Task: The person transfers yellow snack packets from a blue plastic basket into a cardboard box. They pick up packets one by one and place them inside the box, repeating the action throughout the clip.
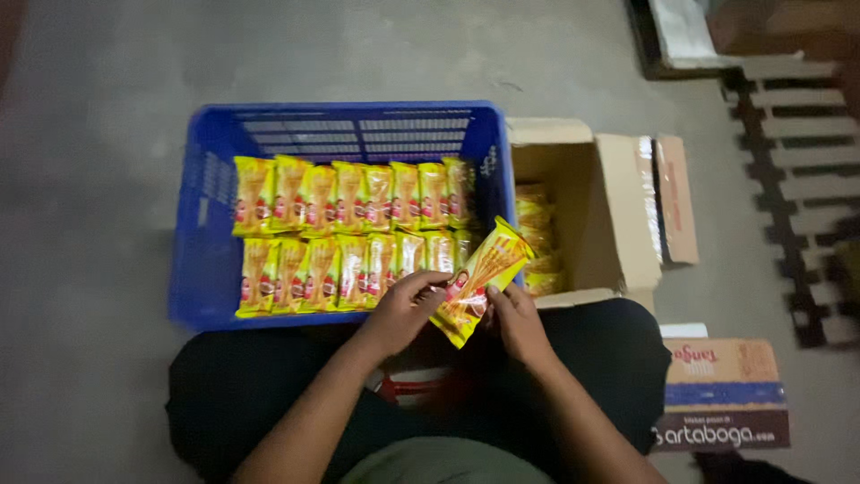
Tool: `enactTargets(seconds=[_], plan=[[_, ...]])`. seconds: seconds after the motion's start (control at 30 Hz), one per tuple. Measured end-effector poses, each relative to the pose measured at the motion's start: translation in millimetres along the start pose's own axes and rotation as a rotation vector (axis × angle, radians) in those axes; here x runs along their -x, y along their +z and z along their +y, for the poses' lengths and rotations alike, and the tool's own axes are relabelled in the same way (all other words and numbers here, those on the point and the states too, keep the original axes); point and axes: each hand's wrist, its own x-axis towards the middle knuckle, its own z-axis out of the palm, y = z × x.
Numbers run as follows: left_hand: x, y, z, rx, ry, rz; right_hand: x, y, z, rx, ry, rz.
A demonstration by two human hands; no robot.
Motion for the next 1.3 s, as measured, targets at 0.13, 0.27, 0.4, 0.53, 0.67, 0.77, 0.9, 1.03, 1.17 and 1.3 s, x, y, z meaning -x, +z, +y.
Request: enactTargets(seconds=[0.13, 0.27, 0.4, 0.53, 0.67, 0.77, 0.9, 1.03, 1.17, 1.3], plan=[[-13, -4, -1, -0.374, -0.048, -0.271, -17, -43, 3, 0.085, 0.062, 0.24], [-24, 4, -1, -0.904, -0.134, -0.499, -30, -44, -53, -0.065, 0.065, 0.502], [-34, 8, -15, -0.958, -0.152, -0.545, -92, -83, -55, -0.063, 0.106, 0.591], [-42, 4, -23, -0.908, -0.184, -0.576, -161, -107, -32, 0.085, 0.109, 0.589], [-44, 5, -34, -0.911, -0.271, -0.585, -192, -85, -55, -0.032, 0.325, 0.517], [-50, 3, -31, -0.926, -0.388, -0.645, -235, -87, -27, -0.11, 0.384, 0.501], [-45, -4, -66, -0.929, -0.359, -0.679, -264, -86, -8, -0.251, 0.447, 0.553], [-33, -8, -86, -0.921, -0.284, -0.586, -277, -85, 1, -0.279, 0.468, 0.482], [-36, -7, -73, -0.924, -0.283, -0.602, -286, -87, 10, -0.239, 0.617, 0.501], [-34, -8, -77, -0.891, -0.278, -0.591, -291, -87, 22, -0.226, 0.635, 0.51]])
